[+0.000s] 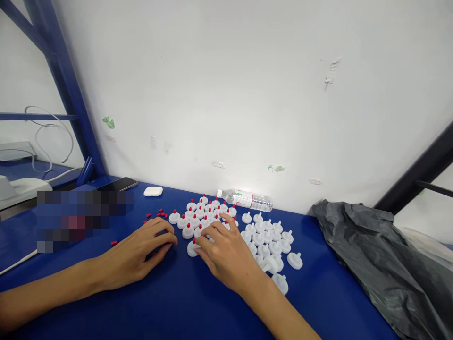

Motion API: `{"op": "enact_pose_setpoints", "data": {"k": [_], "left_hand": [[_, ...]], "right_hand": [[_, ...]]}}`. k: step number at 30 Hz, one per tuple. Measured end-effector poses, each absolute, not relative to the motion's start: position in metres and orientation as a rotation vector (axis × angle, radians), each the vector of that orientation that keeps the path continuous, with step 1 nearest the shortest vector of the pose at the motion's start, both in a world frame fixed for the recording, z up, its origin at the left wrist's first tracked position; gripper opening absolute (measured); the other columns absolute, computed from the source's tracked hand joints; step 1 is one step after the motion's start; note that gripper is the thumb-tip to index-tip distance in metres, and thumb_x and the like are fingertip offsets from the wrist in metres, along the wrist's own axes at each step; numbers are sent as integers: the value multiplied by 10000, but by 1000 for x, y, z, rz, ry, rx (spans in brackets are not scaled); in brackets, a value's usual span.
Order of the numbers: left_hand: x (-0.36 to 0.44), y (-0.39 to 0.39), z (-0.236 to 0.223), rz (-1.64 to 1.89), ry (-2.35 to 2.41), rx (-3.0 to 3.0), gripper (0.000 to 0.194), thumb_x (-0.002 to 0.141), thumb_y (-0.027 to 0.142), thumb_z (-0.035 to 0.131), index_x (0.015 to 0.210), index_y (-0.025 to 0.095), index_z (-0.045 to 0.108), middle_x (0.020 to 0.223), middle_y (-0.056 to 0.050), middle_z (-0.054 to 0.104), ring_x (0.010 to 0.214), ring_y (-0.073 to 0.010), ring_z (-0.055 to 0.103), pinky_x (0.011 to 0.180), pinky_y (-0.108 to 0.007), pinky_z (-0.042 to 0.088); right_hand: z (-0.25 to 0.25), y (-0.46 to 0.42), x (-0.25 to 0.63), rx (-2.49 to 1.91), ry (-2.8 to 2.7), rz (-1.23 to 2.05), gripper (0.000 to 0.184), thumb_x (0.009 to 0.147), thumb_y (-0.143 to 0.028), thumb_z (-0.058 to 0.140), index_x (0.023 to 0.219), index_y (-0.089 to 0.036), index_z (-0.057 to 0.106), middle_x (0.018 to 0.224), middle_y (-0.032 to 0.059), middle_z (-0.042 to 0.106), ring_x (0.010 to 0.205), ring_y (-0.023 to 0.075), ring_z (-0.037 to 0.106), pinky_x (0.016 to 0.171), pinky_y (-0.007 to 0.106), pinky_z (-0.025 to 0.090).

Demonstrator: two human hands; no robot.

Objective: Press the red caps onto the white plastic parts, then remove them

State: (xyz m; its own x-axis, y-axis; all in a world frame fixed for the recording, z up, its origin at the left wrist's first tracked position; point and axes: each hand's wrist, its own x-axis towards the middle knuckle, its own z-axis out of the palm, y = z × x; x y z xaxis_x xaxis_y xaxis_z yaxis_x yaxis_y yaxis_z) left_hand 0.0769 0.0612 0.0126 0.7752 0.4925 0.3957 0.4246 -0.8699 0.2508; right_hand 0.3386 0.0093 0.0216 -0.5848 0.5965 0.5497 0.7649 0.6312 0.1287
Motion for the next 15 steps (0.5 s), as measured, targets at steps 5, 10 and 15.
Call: {"op": "enact_pose_setpoints", "data": {"k": [5, 10, 15], "left_hand": [[77, 58, 14, 704, 723, 2826, 240, 1013, 117, 433, 1114, 226, 622, 1081, -56, 612, 984, -212, 558, 890, -381, 442], [79, 59, 12, 652, 711, 2838, 232, 1021, 137, 424, 1117, 217, 620, 1099, -68, 613, 1023, -227, 558, 910, -407, 438], [79, 58, 11, 657, 678, 2832, 204, 1010, 148, 470, 1130, 222, 617, 1114, -66, 610, 1056, -231, 550, 936, -409, 439]], "right_hand": [[12, 5, 323, -1214, -2373, -545, 267, 952, -436, 698, 1117, -226, 684, 1008, 66, 749, 1033, 281, 656, 1123, 574, 371], [2, 4, 310, -1270, -2377, -586, 249, 975, -425, 666, 1115, -219, 670, 1050, 85, 742, 1050, 291, 653, 1123, 579, 386], [-2, 3, 308, -1184, -2402, -502, 156, 1015, -361, 620, 1064, -217, 654, 996, 61, 752, 1014, 250, 676, 1152, 544, 372]]}}
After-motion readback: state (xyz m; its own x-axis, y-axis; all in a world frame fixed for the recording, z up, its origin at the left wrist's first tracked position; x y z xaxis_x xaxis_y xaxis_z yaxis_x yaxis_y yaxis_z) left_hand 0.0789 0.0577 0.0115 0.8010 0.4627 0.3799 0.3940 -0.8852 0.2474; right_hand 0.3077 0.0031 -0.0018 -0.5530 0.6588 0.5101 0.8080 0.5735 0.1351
